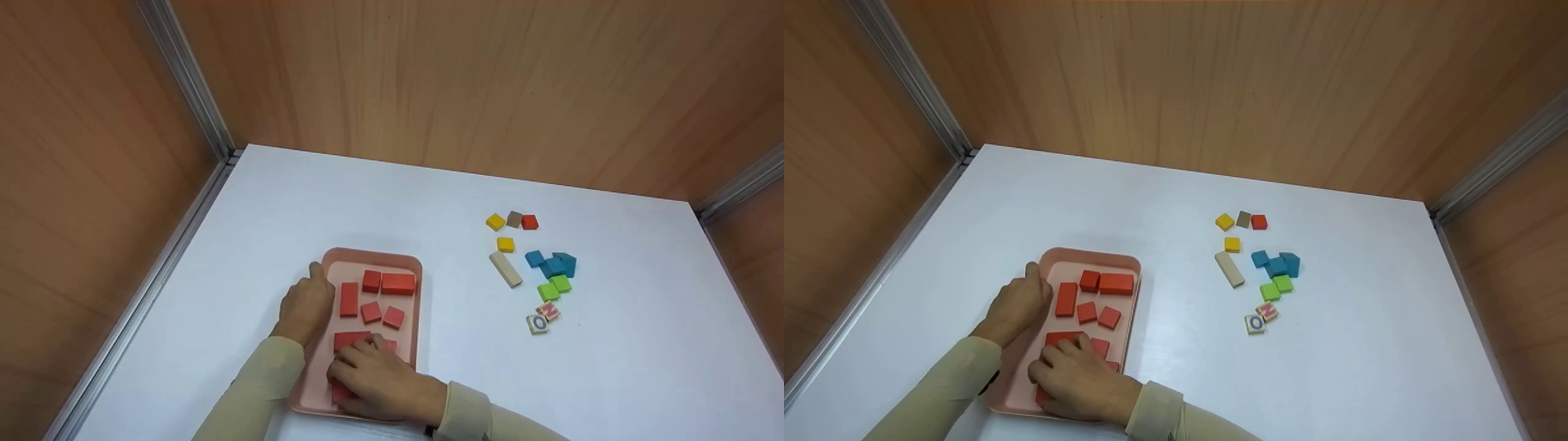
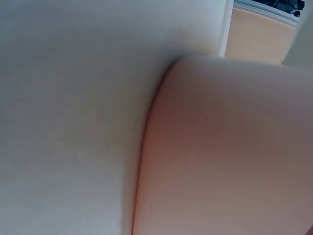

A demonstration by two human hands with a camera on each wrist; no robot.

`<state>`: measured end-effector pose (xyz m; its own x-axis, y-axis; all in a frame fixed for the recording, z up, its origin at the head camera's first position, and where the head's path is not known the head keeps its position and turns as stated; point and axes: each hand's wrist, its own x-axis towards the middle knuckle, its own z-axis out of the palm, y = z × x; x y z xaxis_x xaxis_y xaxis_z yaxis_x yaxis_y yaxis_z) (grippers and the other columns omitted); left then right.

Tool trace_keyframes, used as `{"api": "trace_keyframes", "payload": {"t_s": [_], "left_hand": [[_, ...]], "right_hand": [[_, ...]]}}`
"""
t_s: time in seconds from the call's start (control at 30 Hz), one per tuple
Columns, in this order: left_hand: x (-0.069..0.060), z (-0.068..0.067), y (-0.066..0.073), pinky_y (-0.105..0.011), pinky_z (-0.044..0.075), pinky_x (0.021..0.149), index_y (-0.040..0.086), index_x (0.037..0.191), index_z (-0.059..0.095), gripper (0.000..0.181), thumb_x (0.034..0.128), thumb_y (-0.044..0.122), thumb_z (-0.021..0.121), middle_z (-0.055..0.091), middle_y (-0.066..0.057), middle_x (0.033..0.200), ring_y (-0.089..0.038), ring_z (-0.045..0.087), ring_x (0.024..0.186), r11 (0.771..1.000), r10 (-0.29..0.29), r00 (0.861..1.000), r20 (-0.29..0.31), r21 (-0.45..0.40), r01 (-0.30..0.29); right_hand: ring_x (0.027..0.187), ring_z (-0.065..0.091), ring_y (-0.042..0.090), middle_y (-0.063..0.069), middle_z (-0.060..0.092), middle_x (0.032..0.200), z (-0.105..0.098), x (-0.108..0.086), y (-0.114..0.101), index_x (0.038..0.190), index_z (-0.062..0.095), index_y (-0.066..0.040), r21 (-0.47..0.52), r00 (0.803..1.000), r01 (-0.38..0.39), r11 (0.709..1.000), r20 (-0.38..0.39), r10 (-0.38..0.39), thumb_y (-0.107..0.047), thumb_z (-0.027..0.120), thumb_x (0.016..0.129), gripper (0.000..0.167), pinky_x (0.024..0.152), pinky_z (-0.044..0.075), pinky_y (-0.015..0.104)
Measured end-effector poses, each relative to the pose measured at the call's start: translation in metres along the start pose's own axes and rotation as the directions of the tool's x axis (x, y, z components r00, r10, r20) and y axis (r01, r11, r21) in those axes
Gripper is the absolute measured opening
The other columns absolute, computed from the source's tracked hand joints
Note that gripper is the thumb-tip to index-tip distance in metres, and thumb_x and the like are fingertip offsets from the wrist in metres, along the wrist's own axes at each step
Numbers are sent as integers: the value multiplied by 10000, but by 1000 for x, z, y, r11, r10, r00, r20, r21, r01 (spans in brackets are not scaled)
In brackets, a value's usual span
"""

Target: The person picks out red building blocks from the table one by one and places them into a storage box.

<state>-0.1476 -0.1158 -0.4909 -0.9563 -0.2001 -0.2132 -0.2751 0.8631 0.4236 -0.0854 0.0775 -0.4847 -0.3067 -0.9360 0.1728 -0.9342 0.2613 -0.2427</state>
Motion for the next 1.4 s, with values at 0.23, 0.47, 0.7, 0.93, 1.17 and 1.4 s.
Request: {"api": "trace_keyframes", "payload": {"t_s": [0.23,0.47,0.7,0.93,1.17,1.4], "left_hand": [[-1,-1,-1,-419,507,555,-17,1148,389,207,1053,166,407,548,-146,722,-262,605,613,999,21,1000,-11,25,-21],[1,-1,-4,-428,510,561,-19,1150,384,223,1056,181,410,548,-144,726,-265,609,620,999,12,1000,4,30,-12],[2,-5,-11,-471,523,635,-22,1192,378,270,1048,206,396,589,-191,807,-317,639,700,999,-30,999,18,14,29],[1,-7,-15,-473,527,608,-19,1148,377,233,1042,189,381,582,-191,783,-317,636,675,1000,-11,1000,11,17,11],[-2,-8,-17,-488,539,628,-26,1167,374,259,1044,199,411,584,-199,798,-365,665,726,1000,12,1000,-8,27,-11],[-3,-10,-20,-483,532,643,-24,1208,371,291,1047,215,411,576,-176,817,-333,646,720,1000,-28,999,19,2,28]], "right_hand": [[1036,503,126,-55,563,1125,-1,-1,0,1146,612,-217,-42,1000,10,999,-2,-10,-415,729,897,339,903,388,330],[1040,534,117,-68,594,1117,-15,-2,14,1153,637,-206,-30,995,-16,999,-99,13,-399,736,897,336,918,393,360],[1029,589,126,-44,645,1088,-34,-7,53,1141,655,-145,-8,947,-79,997,-314,73,-273,758,891,299,899,435,397],[1073,611,179,14,653,1146,-51,-25,103,1212,638,-122,9,891,-256,967,-385,240,-224,773,886,367,929,445,447],[1117,587,210,30,635,1191,-67,-54,153,1227,637,-119,58,796,-445,894,-431,424,-206,771,895,368,934,427,434],[1128,578,258,86,617,1220,-72,-83,201,1243,610,-81,111,688,-596,795,-440,577,-164,755,906,376,938,416,469]]}}
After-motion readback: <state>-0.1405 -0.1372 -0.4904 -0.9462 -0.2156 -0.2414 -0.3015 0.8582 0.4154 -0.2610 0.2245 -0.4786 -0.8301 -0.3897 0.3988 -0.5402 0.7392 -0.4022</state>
